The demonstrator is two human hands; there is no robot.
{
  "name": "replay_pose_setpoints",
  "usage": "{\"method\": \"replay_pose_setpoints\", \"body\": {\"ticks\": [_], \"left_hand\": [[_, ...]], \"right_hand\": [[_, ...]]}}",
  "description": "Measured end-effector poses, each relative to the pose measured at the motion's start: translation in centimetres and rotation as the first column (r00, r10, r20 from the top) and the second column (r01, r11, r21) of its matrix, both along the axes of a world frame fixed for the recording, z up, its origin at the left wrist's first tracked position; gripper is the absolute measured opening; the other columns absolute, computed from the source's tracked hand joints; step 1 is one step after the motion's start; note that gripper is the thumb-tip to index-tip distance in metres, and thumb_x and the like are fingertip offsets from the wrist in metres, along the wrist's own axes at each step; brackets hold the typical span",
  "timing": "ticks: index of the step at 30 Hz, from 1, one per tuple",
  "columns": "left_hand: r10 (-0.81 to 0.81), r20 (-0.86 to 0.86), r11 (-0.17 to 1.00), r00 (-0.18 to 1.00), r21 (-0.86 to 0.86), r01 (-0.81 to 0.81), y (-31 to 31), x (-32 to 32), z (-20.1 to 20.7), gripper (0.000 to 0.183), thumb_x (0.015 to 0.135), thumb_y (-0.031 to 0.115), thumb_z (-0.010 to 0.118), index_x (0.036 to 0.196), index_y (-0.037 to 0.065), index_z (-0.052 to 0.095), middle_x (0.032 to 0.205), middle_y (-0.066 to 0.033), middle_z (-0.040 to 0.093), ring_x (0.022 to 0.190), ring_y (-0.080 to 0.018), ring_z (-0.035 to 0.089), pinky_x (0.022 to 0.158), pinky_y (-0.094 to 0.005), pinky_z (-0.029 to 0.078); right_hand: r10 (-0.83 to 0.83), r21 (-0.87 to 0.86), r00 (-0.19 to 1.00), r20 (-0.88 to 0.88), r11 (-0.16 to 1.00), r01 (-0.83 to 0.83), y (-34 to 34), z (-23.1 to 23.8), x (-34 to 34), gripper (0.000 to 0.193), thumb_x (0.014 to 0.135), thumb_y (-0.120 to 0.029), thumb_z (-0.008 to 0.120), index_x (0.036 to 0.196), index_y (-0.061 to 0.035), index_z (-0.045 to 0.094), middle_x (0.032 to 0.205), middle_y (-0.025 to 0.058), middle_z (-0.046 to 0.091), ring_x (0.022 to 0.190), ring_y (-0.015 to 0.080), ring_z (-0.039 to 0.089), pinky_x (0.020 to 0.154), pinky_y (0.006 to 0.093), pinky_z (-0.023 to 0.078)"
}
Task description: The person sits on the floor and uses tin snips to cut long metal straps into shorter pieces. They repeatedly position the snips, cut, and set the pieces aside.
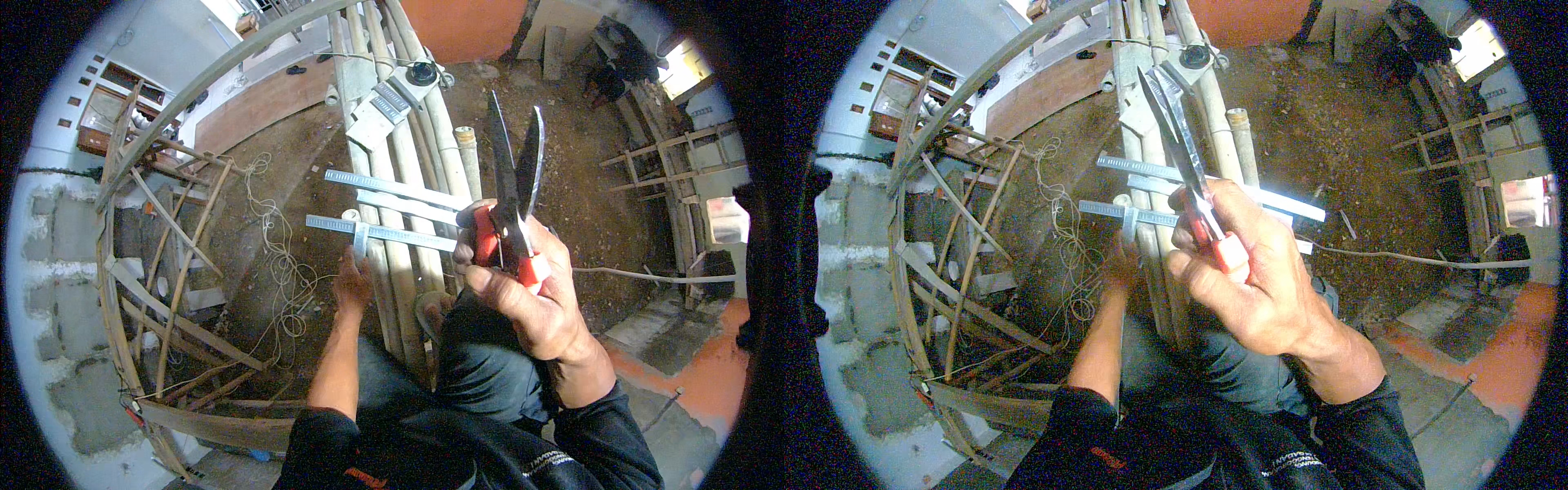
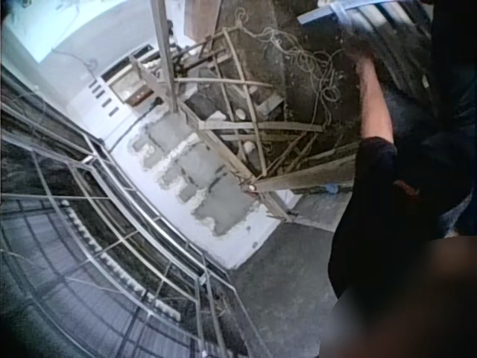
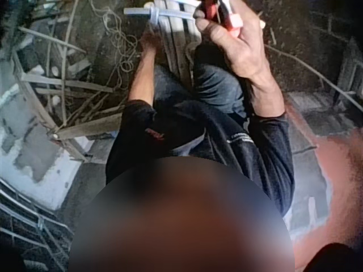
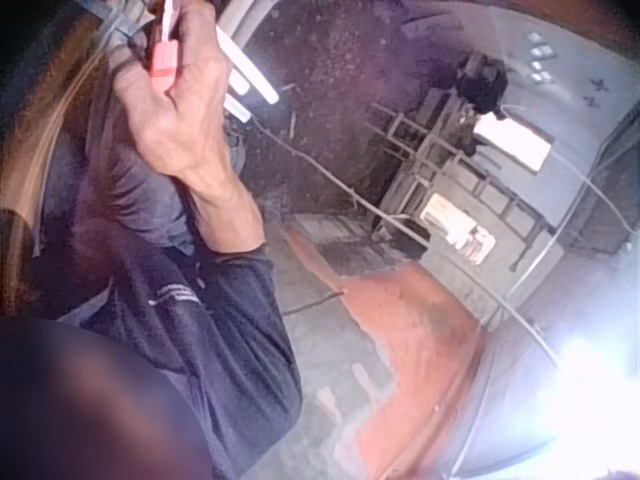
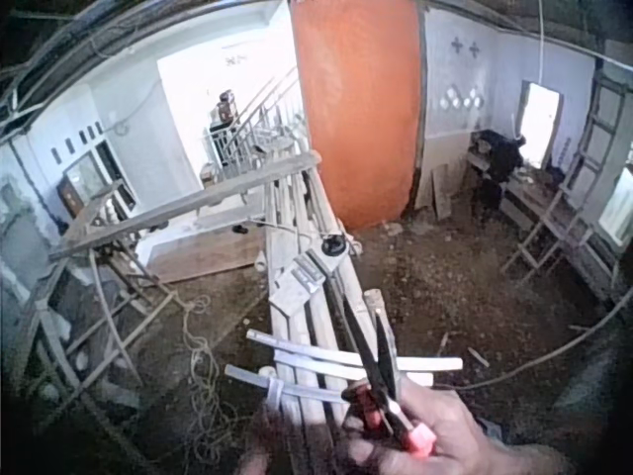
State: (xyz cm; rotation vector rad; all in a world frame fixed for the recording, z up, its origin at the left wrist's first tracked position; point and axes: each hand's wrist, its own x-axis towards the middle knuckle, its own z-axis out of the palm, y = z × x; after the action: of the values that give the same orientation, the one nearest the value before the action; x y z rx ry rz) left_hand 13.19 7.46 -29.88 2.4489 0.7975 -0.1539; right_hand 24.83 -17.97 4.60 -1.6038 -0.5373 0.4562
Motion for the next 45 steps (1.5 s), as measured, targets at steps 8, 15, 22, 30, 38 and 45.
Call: {"method": "replay_pose_setpoints", "body": {"ticks": [8,15,22,30,38,45], "left_hand": [[-0.011,0.082,0.999,0.997,-0.046,0.014,-0.3,-0.1,-0.2,0.064,0.100,0.043,0.045,0.148,0.002,0.035,0.138,-0.0307,0.051,0.124,-0.0471,0.053,0.105,-0.0521,0.042],[-0.020,0.092,0.998,0.996,-0.055,0.025,-0.4,-0.1,-0.9,0.063,0.098,0.042,0.047,0.146,0.002,0.038,0.133,-0.0309,0.055,0.119,-0.0472,0.056,0.101,-0.0516,0.045],[0.001,0.063,0.999,0.998,-0.034,0.001,-0.2,0.0,-2.0,0.065,0.097,0.044,0.048,0.145,0.002,0.039,0.131,-0.0299,0.057,0.117,-0.0469,0.058,0.099,-0.0523,0.047],[-0.021,0.218,1.000,0.976,0.001,0.021,-1.0,-0.1,8.1,0.042,0.094,0.032,0.058,0.128,0.008,0.052,0.108,-0.0277,0.065,0.098,-0.0486,0.063,0.083,-0.0560,0.049],[0.056,0.349,0.985,0.935,-0.174,0.006,-4.4,-3.7,25.7,0.026,0.091,0.022,0.066,0.108,0.004,0.057,0.091,-0.0215,0.067,0.083,-0.0447,0.064,0.073,-0.0501,0.050],[-0.010,0.572,0.976,0.820,-0.174,0.134,-7.3,-6.8,31.1,0.029,0.090,0.020,0.068,0.114,0.004,0.062,0.081,-0.0121,0.066,0.066,-0.0229,0.062,0.062,-0.0365,0.051]], "right_hand": [[0.015,0.009,0.998,0.068,1.000,-0.015,0.0,-0.2,0.3,0.033,0.082,-0.009,0.065,0.112,0.0014,0.056,0.086,0.0055,0.054,0.078,0.0156,0.053,0.072,0.0299,0.044],[0.028,0.002,0.992,0.120,1.000,-0.028,0.1,-0.4,0.4,0.034,0.082,-0.010,0.066,0.112,0.0003,0.056,0.085,0.0045,0.052,0.078,0.0155,0.051,0.072,0.0299,0.043],[0.024,-0.006,0.995,0.095,1.000,-0.024,0.0,-0.4,0.4,0.030,0.082,-0.010,0.065,0.109,-0.0004,0.056,0.085,0.0046,0.052,0.078,0.0156,0.051,0.071,0.0302,0.044],[-0.074,0.076,0.995,-0.068,0.994,0.079,0.4,-0.2,-0.1,0.019,0.089,-0.009,0.061,0.106,-0.0020,0.059,0.085,0.0021,0.054,0.078,0.0123,0.052,0.071,0.0294,0.044],[-0.114,0.068,0.993,-0.005,0.991,0.115,0.2,0.4,-1.6,0.015,0.085,-0.001,0.066,0.098,-0.0009,0.058,0.078,0.0006,0.057,0.070,0.0092,0.054,0.062,0.0265,0.046],[0.044,-0.084,0.906,0.422,0.996,-0.009,0.8,1.4,-2.2,0.023,0.078,0.000,0.067,0.098,-0.0041,0.057,0.079,0.0098,0.062,0.072,0.0207,0.064,0.067,0.0319,0.051]]}}
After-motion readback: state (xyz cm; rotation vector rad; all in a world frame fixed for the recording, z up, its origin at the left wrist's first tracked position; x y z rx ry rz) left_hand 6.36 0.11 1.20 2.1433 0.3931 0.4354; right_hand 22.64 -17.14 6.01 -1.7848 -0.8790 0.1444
